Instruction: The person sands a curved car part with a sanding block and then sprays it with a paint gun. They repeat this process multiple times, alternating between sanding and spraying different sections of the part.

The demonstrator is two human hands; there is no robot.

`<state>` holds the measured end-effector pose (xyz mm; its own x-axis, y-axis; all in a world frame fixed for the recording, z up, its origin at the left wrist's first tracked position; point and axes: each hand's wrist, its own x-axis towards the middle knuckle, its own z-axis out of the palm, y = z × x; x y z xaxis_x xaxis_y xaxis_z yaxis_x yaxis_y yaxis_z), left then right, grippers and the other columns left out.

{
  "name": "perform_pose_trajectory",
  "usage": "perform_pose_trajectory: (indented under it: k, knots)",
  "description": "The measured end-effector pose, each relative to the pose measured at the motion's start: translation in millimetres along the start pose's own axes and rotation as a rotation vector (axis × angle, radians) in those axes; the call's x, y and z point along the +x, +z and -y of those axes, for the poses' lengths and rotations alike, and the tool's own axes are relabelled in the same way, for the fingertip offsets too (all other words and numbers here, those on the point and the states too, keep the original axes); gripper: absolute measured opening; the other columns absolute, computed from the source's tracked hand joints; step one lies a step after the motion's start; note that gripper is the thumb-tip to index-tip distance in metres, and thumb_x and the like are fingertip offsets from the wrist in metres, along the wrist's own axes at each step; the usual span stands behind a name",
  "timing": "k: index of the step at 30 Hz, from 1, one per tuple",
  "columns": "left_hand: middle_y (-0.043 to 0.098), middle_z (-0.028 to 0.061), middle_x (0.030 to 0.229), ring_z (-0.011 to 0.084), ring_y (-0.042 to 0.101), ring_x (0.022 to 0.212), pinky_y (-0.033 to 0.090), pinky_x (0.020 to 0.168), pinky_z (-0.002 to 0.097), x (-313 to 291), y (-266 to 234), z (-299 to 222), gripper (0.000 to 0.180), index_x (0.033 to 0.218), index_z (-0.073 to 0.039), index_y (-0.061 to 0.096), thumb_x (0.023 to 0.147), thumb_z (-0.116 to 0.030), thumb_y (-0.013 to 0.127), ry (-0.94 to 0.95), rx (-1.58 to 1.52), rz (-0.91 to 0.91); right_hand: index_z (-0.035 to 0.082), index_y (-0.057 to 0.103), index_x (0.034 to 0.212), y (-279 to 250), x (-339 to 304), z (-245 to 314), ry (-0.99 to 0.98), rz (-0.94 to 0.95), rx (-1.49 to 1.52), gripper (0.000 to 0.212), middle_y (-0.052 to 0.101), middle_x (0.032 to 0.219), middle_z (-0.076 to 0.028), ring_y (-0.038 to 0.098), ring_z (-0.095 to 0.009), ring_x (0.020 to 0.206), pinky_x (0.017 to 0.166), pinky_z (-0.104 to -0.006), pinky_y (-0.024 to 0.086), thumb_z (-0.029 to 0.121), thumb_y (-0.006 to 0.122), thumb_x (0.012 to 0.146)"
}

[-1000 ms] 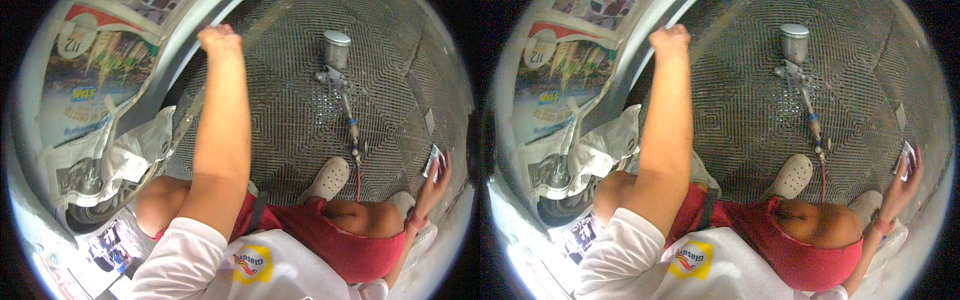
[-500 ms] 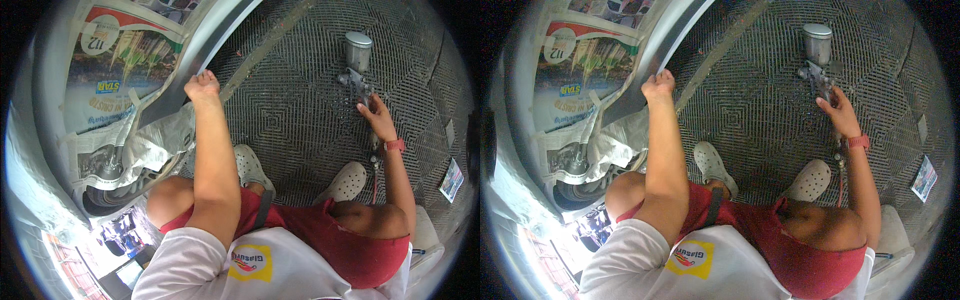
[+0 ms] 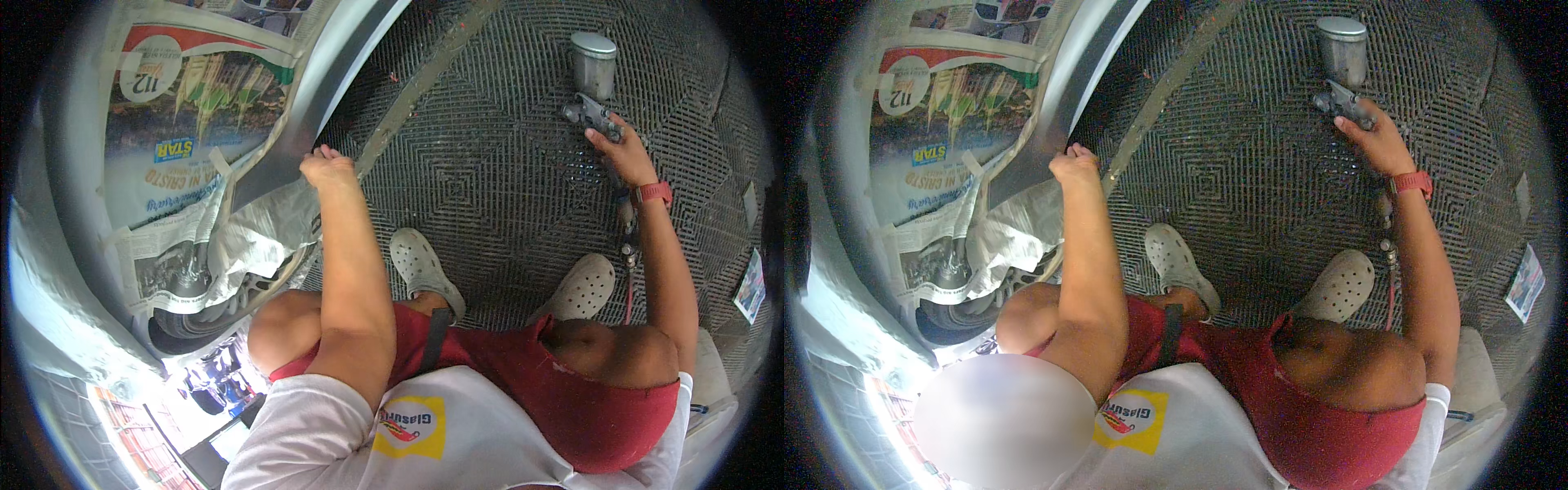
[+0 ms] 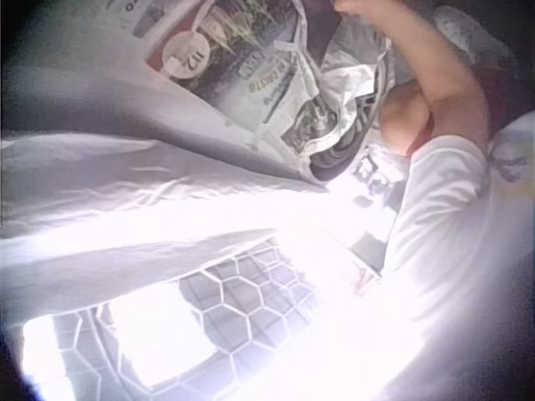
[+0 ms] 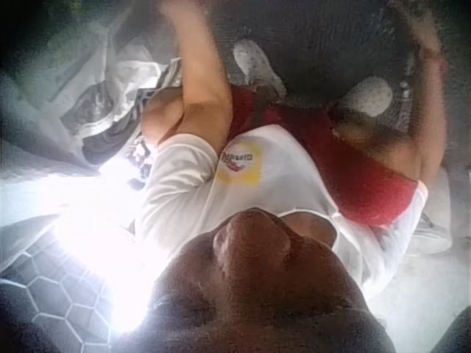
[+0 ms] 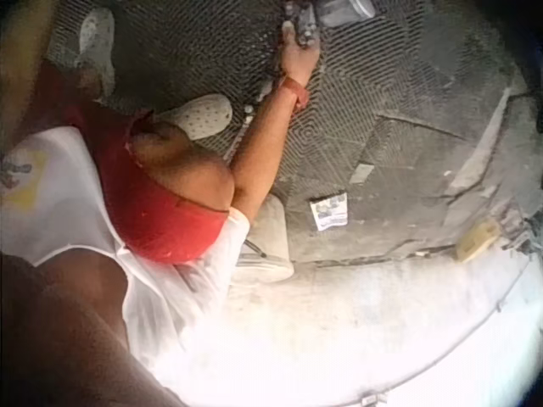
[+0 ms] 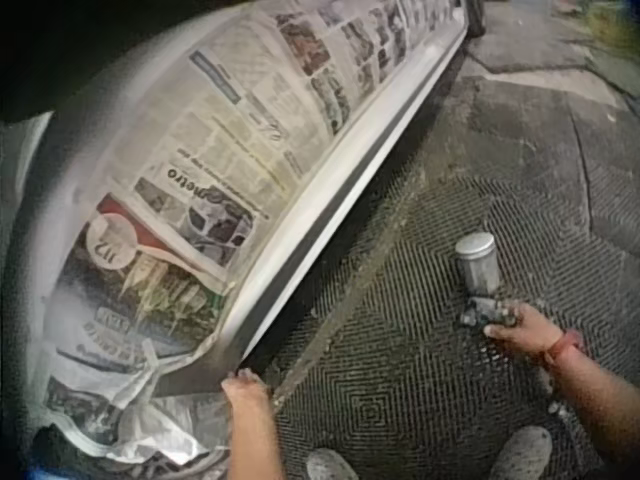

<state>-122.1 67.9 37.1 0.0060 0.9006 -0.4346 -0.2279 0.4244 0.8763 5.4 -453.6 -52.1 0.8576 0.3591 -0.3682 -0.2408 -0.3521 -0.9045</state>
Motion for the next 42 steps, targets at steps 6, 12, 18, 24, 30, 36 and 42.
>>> perform_pose_trajectory:
  k: [6,12,18,24,30,36,42]
  knots:
    - [0.063,0.0012,0.133,0.0153,0.059,0.089,0.047,0.080,0.0291,5,25,46,0.075,0.139,-0.012,0.057,0.104,-0.071,0.025,-0.167,0.139,0.095,0.001,0.063,0.134,-3,6,4,0.181,0.092,-0.027,0.054,0.071,0.119,-0.008,0.064,-0.017,0.107,0.098,-0.0305,0.049,0.038,0.076,0.095]
    - [0.062,0.0038,0.135,0.0166,0.059,0.091,0.048,0.080,0.0290,17,61,55,0.126,0.142,-0.008,0.052,0.070,-0.106,0.016,-0.236,-0.103,0.119,0.004,0.061,0.138,8,6,4,-0.004,0.070,-0.035,0.055,0.072,0.121,-0.006,0.062,-0.016,0.114,0.106,-0.0310,0.043,0.041,0.070,0.099]
    - [0.064,0.0078,0.129,0.0185,0.059,0.091,0.048,0.079,0.0291,-1,86,70,0.128,0.140,-0.005,0.053,0.072,-0.105,0.011,-0.209,-0.099,0.107,0.015,0.048,0.154,13,1,19,0.066,0.158,0.238,0.056,0.069,0.113,-0.002,0.060,-0.011,0.108,0.080,-0.0299,0.056,0.040,0.060,0.105]
    - [0.067,0.0114,0.111,0.0193,0.057,0.084,0.048,0.073,0.0291,-34,117,96,0.123,0.121,0.001,0.059,0.078,-0.099,0.002,-0.116,0.029,0.157,0.020,0.040,0.159,19,-15,82,0.028,0.170,0.427,0.059,0.070,0.116,-0.007,0.068,-0.013,0.102,0.052,-0.0229,0.051,0.040,0.057,0.106]
    - [0.065,0.0122,0.092,0.0198,0.053,0.072,0.045,0.067,0.0275,-77,165,133,0.120,0.114,0.003,0.061,0.082,-0.095,0.000,-0.023,0.273,0.336,0.014,0.043,0.158,31,-19,161,-0.121,0.280,0.525,0.058,0.070,0.097,-0.005,0.063,-0.008,0.084,0.054,-0.0198,0.047,0.039,0.056,0.107]
    - [0.065,0.0109,0.089,0.0222,0.058,0.075,0.049,0.071,0.0337,-104,210,174,0.102,0.114,0.004,0.063,0.094,-0.084,0.015,0.105,0.418,0.554,0.006,0.044,0.156,29,-24,192,-0.255,0.230,0.584,0.065,0.068,0.093,-0.004,0.062,-0.011,0.084,0.078,-0.0270,0.052,0.045,0.058,0.106]
    - [0.073,0.0141,0.103,0.0290,0.070,0.096,0.055,0.087,0.0411,-146,261,185,0.050,0.122,0.000,0.066,0.093,-0.040,0.074,0.830,1.205,1.130,0.006,0.043,0.156,21,-31,181,-0.244,0.060,0.556,0.074,0.069,0.097,-0.006,0.062,-0.009,0.081,0.063,-0.0221,0.047,0.054,0.057,0.103]
